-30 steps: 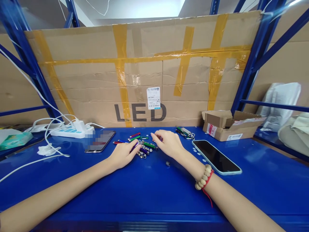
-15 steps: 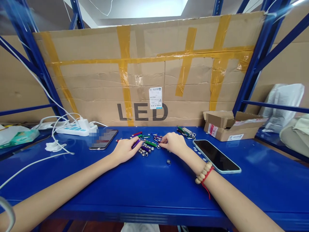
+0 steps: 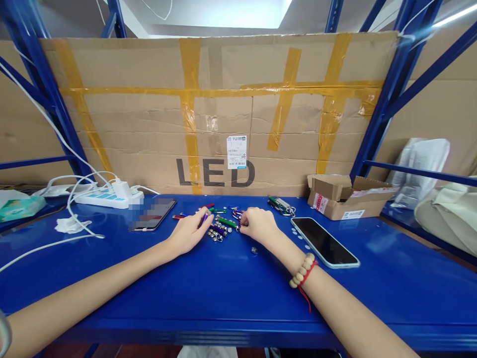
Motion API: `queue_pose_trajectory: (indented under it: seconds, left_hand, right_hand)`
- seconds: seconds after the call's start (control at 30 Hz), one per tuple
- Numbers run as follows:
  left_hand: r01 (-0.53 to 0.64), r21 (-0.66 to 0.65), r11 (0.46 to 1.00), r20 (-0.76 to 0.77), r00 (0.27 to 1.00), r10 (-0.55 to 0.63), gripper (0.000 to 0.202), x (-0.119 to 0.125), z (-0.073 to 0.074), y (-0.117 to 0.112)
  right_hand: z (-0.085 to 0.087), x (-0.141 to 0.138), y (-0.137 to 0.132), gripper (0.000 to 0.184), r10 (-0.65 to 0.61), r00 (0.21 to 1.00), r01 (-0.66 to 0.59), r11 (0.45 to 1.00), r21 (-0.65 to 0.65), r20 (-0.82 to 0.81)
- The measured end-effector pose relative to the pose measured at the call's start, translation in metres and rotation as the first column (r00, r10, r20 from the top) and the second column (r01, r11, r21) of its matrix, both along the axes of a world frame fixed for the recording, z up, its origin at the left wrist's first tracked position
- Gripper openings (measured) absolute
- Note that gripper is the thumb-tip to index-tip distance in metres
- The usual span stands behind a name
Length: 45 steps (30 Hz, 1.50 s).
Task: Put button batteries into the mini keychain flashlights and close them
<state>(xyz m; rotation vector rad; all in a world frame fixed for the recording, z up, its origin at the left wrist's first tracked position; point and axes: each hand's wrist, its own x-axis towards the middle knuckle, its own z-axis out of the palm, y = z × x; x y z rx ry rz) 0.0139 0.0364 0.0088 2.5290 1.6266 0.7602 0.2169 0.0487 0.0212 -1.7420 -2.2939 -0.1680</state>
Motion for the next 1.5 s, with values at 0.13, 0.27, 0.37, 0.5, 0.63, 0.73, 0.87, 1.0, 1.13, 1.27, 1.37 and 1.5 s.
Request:
queue_pose_trajectory:
  seconds: [0.13, 0.27, 0.37, 0.5, 0.63, 0.73, 0.87, 1.0, 1.13, 1.27, 1.37, 1.5]
  left_hand:
    - [0.008, -0.136, 0.991, 0.214, 0.977, 0.021, 0.031, 0.002, 0.001, -0.002]
    - [0.119, -0.21, 0.97, 0.453, 0.891, -0.011, 0.033, 0.005, -0.003, -0.002]
    - [0.222, -0.252, 0.942, 0.597, 0.802, -0.03, 0.035, 0.007, -0.007, 0.0]
    - [0.323, -0.32, 0.891, 0.726, 0.688, 0.011, 0.032, 0.011, -0.007, 0.001]
    - [0.366, -0.349, 0.863, 0.791, 0.608, 0.062, 0.026, 0.014, -0.005, 0.001]
    - [0.376, -0.352, 0.857, 0.809, 0.583, 0.076, 0.024, 0.014, -0.004, 0.001]
    - [0.388, -0.353, 0.852, 0.814, 0.575, 0.075, 0.026, 0.014, -0.006, 0.002]
    - [0.4, -0.35, 0.847, 0.83, 0.551, 0.083, 0.03, 0.014, -0.007, 0.003]
    - [0.439, -0.359, 0.824, 0.846, 0.525, 0.088, 0.035, 0.013, -0.007, 0.003]
    - [0.495, -0.343, 0.798, 0.856, 0.515, 0.048, 0.041, 0.014, -0.006, 0.001]
    - [0.525, -0.335, 0.782, 0.852, 0.524, 0.014, 0.045, 0.015, -0.006, 0.0]
    - [0.548, -0.338, 0.765, 0.856, 0.517, 0.008, 0.047, 0.014, -0.007, 0.0]
  right_hand:
    - [0.0, -0.002, -0.001, 0.015, -0.026, 1.0, 0.026, 0.999, -0.031, 0.001]
    - [0.002, -0.004, -0.003, 0.012, -0.06, 0.998, 0.059, 0.996, -0.072, -0.015]
    - [0.003, -0.007, -0.004, 0.011, -0.079, 0.996, 0.076, 0.993, -0.093, -0.032]
    - [0.004, -0.007, -0.005, 0.012, -0.096, 0.994, 0.09, 0.99, -0.107, -0.051]
    - [0.003, -0.006, -0.004, 0.013, -0.082, 0.994, 0.074, 0.991, -0.113, -0.066]
    - [0.002, -0.006, -0.003, 0.012, -0.07, 0.994, 0.062, 0.993, -0.1, -0.082]
    - [0.001, -0.008, -0.003, 0.011, -0.076, 0.989, 0.07, 0.997, -0.044, -0.13]
    - [0.002, -0.011, -0.003, 0.012, -0.029, 0.952, 0.047, 0.998, 0.053, -0.304]
    - [0.0, -0.016, -0.003, 0.013, 0.124, 0.731, -0.128, 0.991, 0.043, -0.671]
    - [-0.003, -0.027, -0.006, 0.02, 0.123, 0.359, -0.39, 0.92, -0.029, -0.925]
    - [-0.005, -0.034, -0.011, 0.025, 0.06, 0.187, -0.502, 0.864, -0.043, -0.98]
    - [-0.008, -0.034, -0.011, 0.031, -0.059, 0.115, -0.534, 0.838, -0.112, -0.992]
